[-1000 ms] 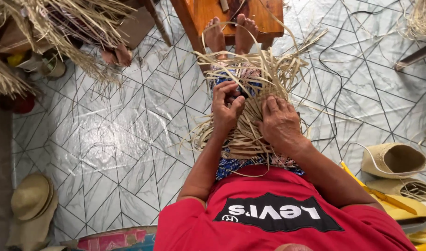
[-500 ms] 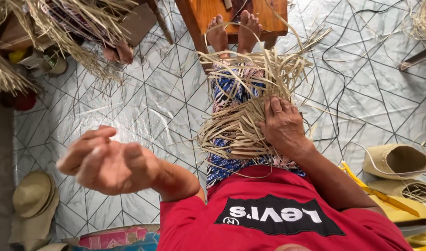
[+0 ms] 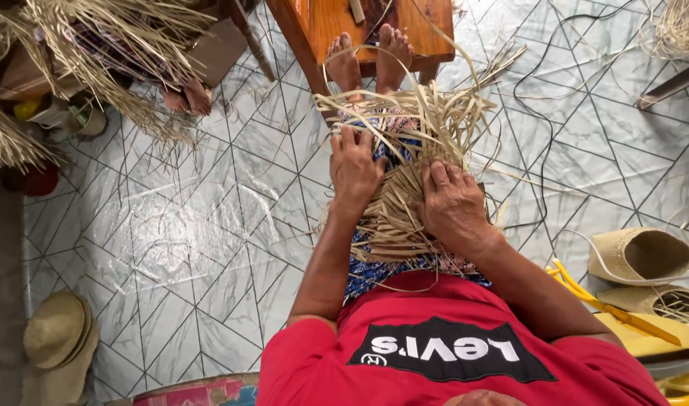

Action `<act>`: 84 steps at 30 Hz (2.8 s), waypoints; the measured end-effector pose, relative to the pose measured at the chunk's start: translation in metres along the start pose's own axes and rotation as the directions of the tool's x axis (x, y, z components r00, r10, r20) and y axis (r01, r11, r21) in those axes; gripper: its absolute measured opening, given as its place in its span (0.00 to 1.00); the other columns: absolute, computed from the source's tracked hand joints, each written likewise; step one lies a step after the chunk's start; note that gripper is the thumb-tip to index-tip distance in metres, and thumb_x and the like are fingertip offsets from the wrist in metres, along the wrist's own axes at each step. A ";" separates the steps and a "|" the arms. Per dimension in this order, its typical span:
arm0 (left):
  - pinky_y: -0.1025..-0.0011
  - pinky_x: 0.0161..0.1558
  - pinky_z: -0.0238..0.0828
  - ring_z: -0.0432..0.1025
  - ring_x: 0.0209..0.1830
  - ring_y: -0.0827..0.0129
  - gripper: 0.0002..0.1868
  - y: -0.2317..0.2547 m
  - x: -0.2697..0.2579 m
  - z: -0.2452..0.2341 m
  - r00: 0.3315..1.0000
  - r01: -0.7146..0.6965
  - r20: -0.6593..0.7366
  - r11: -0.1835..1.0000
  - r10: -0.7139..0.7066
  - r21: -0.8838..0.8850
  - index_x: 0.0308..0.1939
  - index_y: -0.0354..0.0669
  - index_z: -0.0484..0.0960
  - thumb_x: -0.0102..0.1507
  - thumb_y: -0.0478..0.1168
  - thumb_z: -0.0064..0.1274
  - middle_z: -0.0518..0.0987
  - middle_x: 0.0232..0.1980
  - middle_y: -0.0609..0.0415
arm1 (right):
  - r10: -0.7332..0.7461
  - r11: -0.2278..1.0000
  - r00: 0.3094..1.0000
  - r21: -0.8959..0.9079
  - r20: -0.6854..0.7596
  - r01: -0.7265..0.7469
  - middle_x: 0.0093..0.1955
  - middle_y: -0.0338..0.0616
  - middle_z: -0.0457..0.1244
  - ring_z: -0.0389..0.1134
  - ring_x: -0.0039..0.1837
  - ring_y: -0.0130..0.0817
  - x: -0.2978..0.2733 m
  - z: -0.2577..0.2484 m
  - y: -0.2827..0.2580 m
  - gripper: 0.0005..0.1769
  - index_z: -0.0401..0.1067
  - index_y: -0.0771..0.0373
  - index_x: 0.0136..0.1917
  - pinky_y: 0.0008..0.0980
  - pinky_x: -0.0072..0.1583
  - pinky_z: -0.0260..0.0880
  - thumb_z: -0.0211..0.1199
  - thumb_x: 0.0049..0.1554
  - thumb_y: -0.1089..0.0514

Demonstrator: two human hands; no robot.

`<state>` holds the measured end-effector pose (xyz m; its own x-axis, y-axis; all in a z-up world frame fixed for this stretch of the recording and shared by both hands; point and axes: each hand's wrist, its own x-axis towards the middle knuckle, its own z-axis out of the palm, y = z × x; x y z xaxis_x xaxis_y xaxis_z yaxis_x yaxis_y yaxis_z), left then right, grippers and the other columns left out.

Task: The person is weaving dried straw or palm leaf strands together to create a traditional hat.

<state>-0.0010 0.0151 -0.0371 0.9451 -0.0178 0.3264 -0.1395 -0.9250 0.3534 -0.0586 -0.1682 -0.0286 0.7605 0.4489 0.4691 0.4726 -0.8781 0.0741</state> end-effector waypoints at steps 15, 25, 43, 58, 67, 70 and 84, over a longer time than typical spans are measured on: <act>0.34 0.52 0.62 0.50 0.66 0.30 0.43 0.002 -0.002 0.006 0.939 0.297 0.254 0.918 -0.231 -0.264 0.67 0.44 0.56 0.50 0.44 0.58 0.46 0.71 0.36 | -0.089 0.994 0.996 -0.071 -0.029 0.087 0.53 0.57 0.58 0.63 0.51 0.51 0.009 -0.011 0.005 0.44 0.67 0.71 0.59 0.45 0.52 0.63 0.69 0.34 0.42; 0.35 0.55 0.60 0.51 0.67 0.34 0.44 0.007 0.000 0.000 0.947 0.287 0.225 0.915 -0.227 -0.284 0.67 0.43 0.56 0.48 0.43 0.57 0.48 0.71 0.36 | -0.065 0.998 0.998 -0.017 -0.014 0.064 0.53 0.58 0.59 0.62 0.53 0.52 0.008 -0.016 0.002 0.41 0.66 0.72 0.60 0.46 0.53 0.62 0.67 0.39 0.44; 0.53 0.53 0.67 0.66 0.56 0.47 0.24 -0.001 -0.004 -0.056 0.995 0.067 -0.050 0.962 -0.083 -0.263 0.55 0.45 0.74 0.57 0.44 0.60 0.66 0.58 0.42 | -0.049 0.999 0.999 -0.009 0.009 0.050 0.56 0.59 0.59 0.62 0.56 0.52 0.003 -0.008 0.001 0.41 0.64 0.71 0.62 0.46 0.55 0.63 0.63 0.43 0.43; 0.67 0.40 0.63 0.64 0.38 0.66 0.07 -0.024 0.037 -0.028 0.967 -0.076 -0.250 0.865 -0.059 -0.497 0.38 0.46 0.80 0.59 0.42 0.55 0.66 0.37 0.54 | -0.033 0.999 0.999 0.014 0.024 0.032 0.56 0.57 0.59 0.63 0.55 0.51 0.003 -0.009 0.001 0.41 0.64 0.70 0.61 0.45 0.54 0.63 0.66 0.39 0.45; 0.64 0.49 0.66 0.73 0.43 0.61 0.12 -0.033 0.032 0.045 0.996 -0.088 -0.047 0.942 0.077 -0.325 0.32 0.60 0.80 0.58 0.57 0.50 0.76 0.39 0.60 | -0.035 0.999 0.999 -0.024 0.007 0.036 0.56 0.58 0.59 0.63 0.55 0.51 0.000 -0.002 -0.001 0.40 0.66 0.71 0.60 0.46 0.53 0.63 0.67 0.38 0.47; 0.64 0.49 0.65 0.73 0.43 0.61 0.09 -0.031 0.031 0.045 0.991 -0.120 -0.095 0.943 0.095 -0.310 0.33 0.58 0.80 0.59 0.52 0.48 0.76 0.40 0.59 | -0.046 0.999 0.999 -0.025 0.001 0.046 0.56 0.58 0.59 0.63 0.55 0.52 -0.002 0.003 0.001 0.41 0.65 0.71 0.60 0.46 0.53 0.64 0.68 0.37 0.47; 0.64 0.50 0.63 0.72 0.44 0.61 0.09 -0.029 0.028 0.046 0.991 -0.087 -0.126 0.939 0.047 -0.332 0.31 0.58 0.79 0.58 0.53 0.48 0.75 0.40 0.60 | -0.060 0.996 0.998 -0.063 -0.018 0.059 0.56 0.55 0.59 0.63 0.55 0.50 -0.004 0.008 0.003 0.42 0.67 0.69 0.59 0.45 0.53 0.65 0.68 0.36 0.44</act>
<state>0.0432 0.0239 -0.0788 0.8928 -0.0137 0.4503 -0.3111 -0.7416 0.5944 -0.0567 -0.1708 -0.0371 0.7226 0.4979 0.4795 0.4878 -0.8588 0.1567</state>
